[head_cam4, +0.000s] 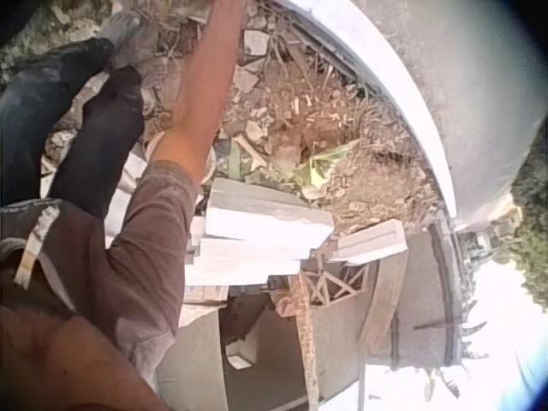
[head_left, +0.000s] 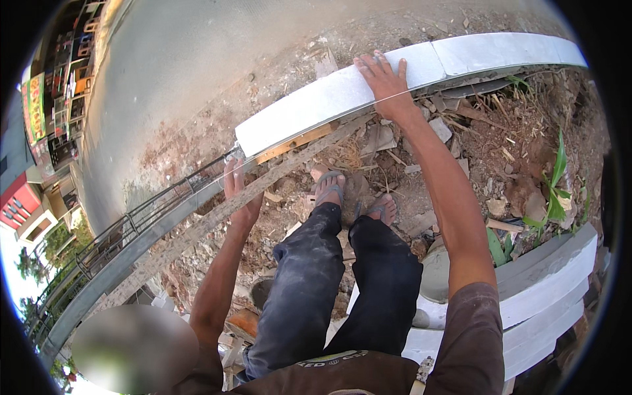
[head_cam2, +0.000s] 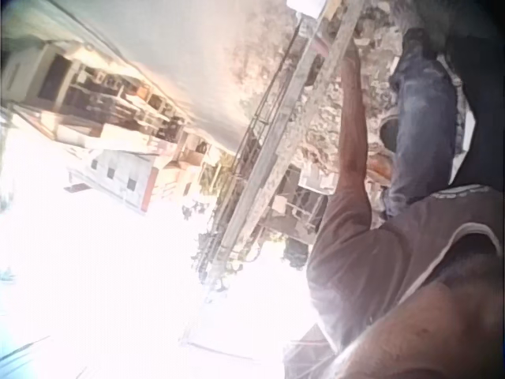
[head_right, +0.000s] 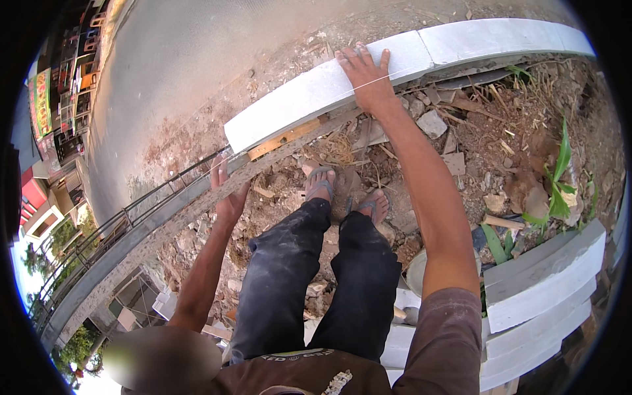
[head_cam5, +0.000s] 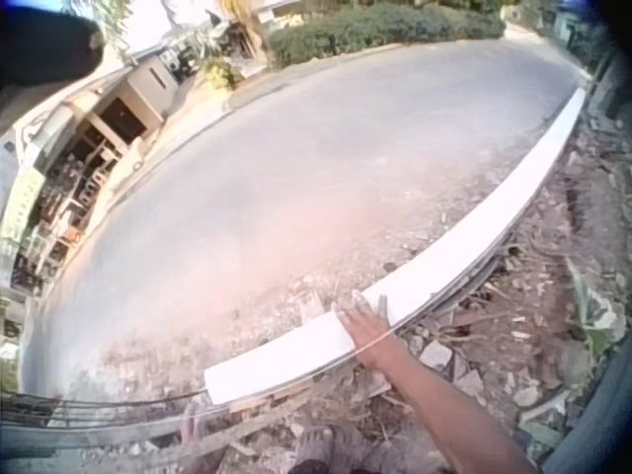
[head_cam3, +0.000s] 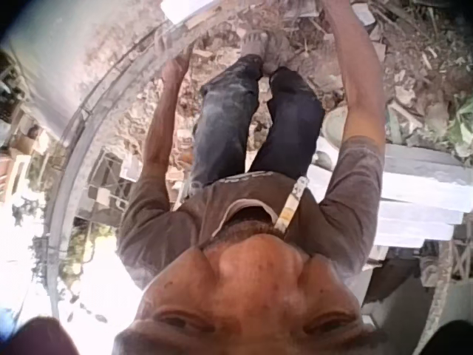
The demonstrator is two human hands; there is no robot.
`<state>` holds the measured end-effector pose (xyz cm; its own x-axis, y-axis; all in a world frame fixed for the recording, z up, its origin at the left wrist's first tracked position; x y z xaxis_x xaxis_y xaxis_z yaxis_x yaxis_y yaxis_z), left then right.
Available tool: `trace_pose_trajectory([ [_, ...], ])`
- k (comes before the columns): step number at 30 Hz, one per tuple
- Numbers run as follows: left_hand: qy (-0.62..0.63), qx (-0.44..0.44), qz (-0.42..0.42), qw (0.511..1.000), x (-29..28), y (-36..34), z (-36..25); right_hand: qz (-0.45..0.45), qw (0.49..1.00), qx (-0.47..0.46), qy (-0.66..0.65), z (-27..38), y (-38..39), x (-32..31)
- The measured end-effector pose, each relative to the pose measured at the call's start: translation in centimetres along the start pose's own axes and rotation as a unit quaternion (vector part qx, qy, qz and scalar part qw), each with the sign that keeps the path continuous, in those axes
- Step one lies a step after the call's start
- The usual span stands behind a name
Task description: The person applies mortar to the back of white rectangular tiles using a trowel and places them along a curb. They use a rubber mallet to tap the tiles into position and a tape measure to check dimensions. The person also retrieves a hand saw from a nearby room.
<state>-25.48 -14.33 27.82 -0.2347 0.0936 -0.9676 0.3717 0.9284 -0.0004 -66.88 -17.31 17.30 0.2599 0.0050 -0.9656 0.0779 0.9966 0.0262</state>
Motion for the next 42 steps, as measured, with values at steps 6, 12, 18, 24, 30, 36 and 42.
trace_pose_trajectory([
  [6,-0.09,0.091,0.059,0.99,6.2,-8.1,-0.7,-0.031,0.999,-0.018,0.026,-0.4,0.2,0.8],
  [12,-0.099,0.15,0.077,0.981,10.2,-9.9,-0.1,-0.021,0.999,-0.034,0.036,-0.3,0.8,0.3],
  [18,-0.103,0.144,0.058,0.983,11.0,-9.8,0.3,-0.033,0.994,-0.047,0.096,0.1,0.6,0.2],
  [24,-0.099,0.142,0.04,0.984,10.6,-9.7,0.7,-0.029,0.994,-0.042,0.092,0.1,1.0,0.2],
  [30,-0.128,0.142,0.017,0.981,11.2,-8.9,2.8,-0.037,0.993,-0.057,0.097,1.9,0.6,0.0],
  [36,-0.12,0.194,0.008,0.974,12.1,-9.5,-0.2,-0.038,0.995,-0.032,0.084,-1.4,2.7,1.1],
  [42,-0.122,0.181,0.023,0.976,10.2,-7.6,1.5,-0.377,0.893,0.075,-0.235,-2.0,13.6,-0.1],
])
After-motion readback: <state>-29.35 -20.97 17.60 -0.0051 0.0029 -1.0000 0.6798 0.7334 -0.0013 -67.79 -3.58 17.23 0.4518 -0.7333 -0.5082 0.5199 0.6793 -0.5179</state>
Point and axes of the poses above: each hand's wrist, its own y-axis away from the middle knuckle, its own x-axis out of the palm, z = x × y, the point moved 3 cm from there along -y, towards the middle knuckle, and after that the axes turned 8 degrees about -z, right-handed, at the moved point
